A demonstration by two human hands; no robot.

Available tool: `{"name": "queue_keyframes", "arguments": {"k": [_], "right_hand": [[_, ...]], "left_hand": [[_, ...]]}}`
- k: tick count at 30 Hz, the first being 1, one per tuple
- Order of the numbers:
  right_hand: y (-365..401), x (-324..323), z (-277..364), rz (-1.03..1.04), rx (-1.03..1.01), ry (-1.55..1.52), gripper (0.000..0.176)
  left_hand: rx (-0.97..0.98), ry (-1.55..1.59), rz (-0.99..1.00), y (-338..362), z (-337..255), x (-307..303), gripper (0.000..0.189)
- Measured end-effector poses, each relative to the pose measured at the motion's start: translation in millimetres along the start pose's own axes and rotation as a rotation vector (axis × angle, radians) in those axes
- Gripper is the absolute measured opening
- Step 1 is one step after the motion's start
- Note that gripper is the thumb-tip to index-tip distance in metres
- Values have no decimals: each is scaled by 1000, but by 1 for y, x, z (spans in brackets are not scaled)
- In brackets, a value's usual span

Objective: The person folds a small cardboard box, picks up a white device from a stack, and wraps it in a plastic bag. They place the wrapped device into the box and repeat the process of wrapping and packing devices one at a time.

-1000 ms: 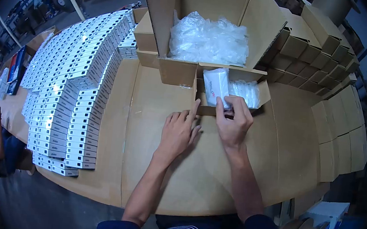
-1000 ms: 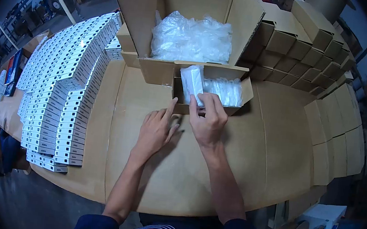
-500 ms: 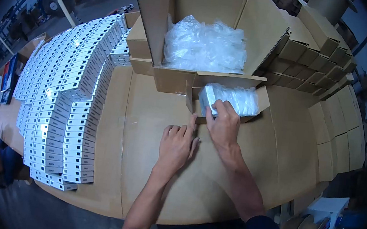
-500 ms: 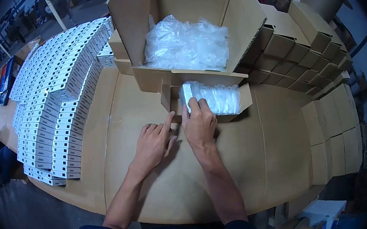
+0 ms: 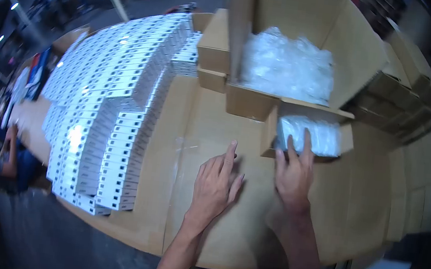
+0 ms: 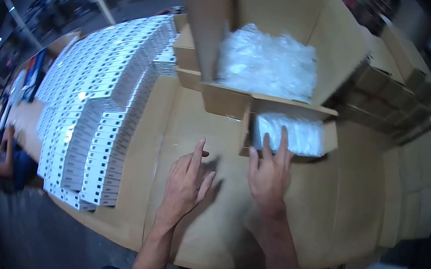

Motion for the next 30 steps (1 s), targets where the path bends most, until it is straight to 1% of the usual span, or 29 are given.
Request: {"name": "queue_keyframes", "arguments": {"k": [1, 3, 4, 6, 7, 9, 11, 14, 16, 18, 21, 22, 25, 26, 29, 30], "right_hand": [[6, 2, 0, -46, -103, 2, 65], [-2, -19, 28, -209, -64, -125, 78], [-8, -19, 47, -203, -129, -194, 80], [-20, -17, 82, -200, -242, -308, 85], [-25, -9, 100, -121, -295, -398, 85], [-35, 13, 141, 38, -402, -570, 86], [-44, 44, 180, 141, -571, -685, 87], [-57, 74, 241, 301, -694, -768, 89], [-66, 99, 268, 318, -736, -741, 89], [-78, 116, 286, 285, -777, -679, 88], [-86, 132, 298, 237, -849, -606, 90], [-87, 134, 299, 219, -864, -580, 89], [-87, 133, 297, 258, -859, -547, 89], [-88, 131, 295, 298, -848, -558, 87], [-86, 107, 288, 143, -858, -681, 85], [-85, 94, 280, 146, -799, -703, 77]], "left_hand": [[-10, -52, -83, -5, 9, -20, 87], [-27, -150, -230, -15, 27, -56, 87], [-62, -163, -330, -17, 40, -72, 85], [-111, -245, -399, -26, 64, -102, 84], [-131, -280, -437, -32, 76, -117, 84], [-85, -398, -464, -43, 105, -132, 84], [-57, -449, -476, -56, 125, -141, 84], [-16, -525, -490, -70, 139, -151, 84], [-40, -512, -467, -74, 144, -152, 85], [-57, -530, -448, -78, 150, -148, 85], [-17, -553, -461, -75, 154, -150, 84], [-41, -547, -500, -75, 153, -151, 73], [-8, -572, -502, -73, 157, -154, 56], [-9, -553, -525, -73, 160, -154, 41], [54, -531, -572, -70, 151, -157, 37], [48, -518, -564, -67, 138, -160, 36]]}}
Point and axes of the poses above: each hand's wrist, its own y-axis away from the middle knuckle, its own x-axis out of the palm, z = x × y, the point moved 5 cm from there along -y, towards the middle knuckle, and after that the axes turned 13 degrees about -z, right-handed, at the moved point
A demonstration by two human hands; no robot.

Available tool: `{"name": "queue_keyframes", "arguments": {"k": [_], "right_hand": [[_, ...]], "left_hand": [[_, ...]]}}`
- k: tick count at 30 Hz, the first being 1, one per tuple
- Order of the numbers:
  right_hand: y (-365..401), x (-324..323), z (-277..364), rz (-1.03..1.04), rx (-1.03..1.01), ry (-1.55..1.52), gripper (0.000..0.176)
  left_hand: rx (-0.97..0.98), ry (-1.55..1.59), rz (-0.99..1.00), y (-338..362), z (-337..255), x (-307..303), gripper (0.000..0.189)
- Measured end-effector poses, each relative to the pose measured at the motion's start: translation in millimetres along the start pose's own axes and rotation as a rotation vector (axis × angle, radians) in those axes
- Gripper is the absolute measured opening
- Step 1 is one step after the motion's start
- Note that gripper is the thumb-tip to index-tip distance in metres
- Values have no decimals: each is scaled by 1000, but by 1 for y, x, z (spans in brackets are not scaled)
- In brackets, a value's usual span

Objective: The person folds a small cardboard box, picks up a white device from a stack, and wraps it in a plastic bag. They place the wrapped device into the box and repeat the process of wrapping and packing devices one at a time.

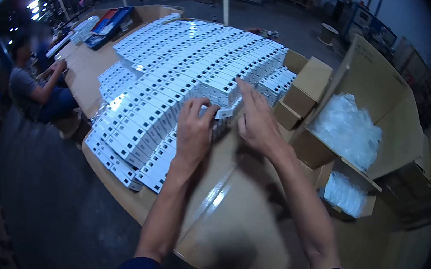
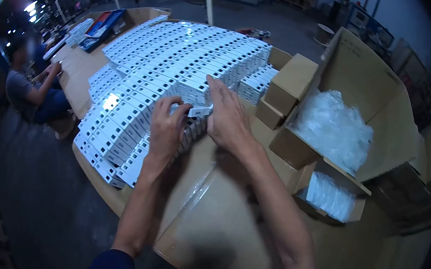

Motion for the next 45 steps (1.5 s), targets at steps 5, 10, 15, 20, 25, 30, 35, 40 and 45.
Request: {"name": "queue_keyframes", "arguments": {"k": [5, 10, 15, 20, 25, 30, 35, 40, 45], "right_hand": [[42, -72, 13, 316, 847, -542, 69], [94, -137, 17, 129, 908, -1071, 55], [150, -205, -18, -260, 987, -1084, 24], [148, -295, -79, -375, 656, -190, 17], [114, -331, -108, -453, 518, 266, 24], [103, -334, -131, -463, 521, 262, 43], [105, -330, -134, -544, 635, 168, 79], [126, -300, -103, -641, 739, -278, 73], [153, -306, -66, -482, 629, -165, 63]], "left_hand": [[6, 196, -35, 11, -68, -34, 34], [98, 445, -29, 14, -145, -46, 43], [32, 813, 206, -9, -212, -12, 31], [215, 700, 274, -67, -268, 110, 28], [758, 471, 350, -100, -299, 248, 30], [589, 626, 500, -133, -301, 248, 18], [52, 903, 253, -148, -288, 156, 16], [-146, 1091, 315, -82, -286, 80, 11], [-382, 1192, 482, -7, -262, 36, 10]]}}
Point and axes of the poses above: each hand's wrist, its own y-axis away from the middle knuckle, its own x-axis out of the palm, z = x × y, the point moved 5 cm from there along -y, towards the middle knuckle, and after that the axes turned 13 degrees about -z, right-handed, at the moved point
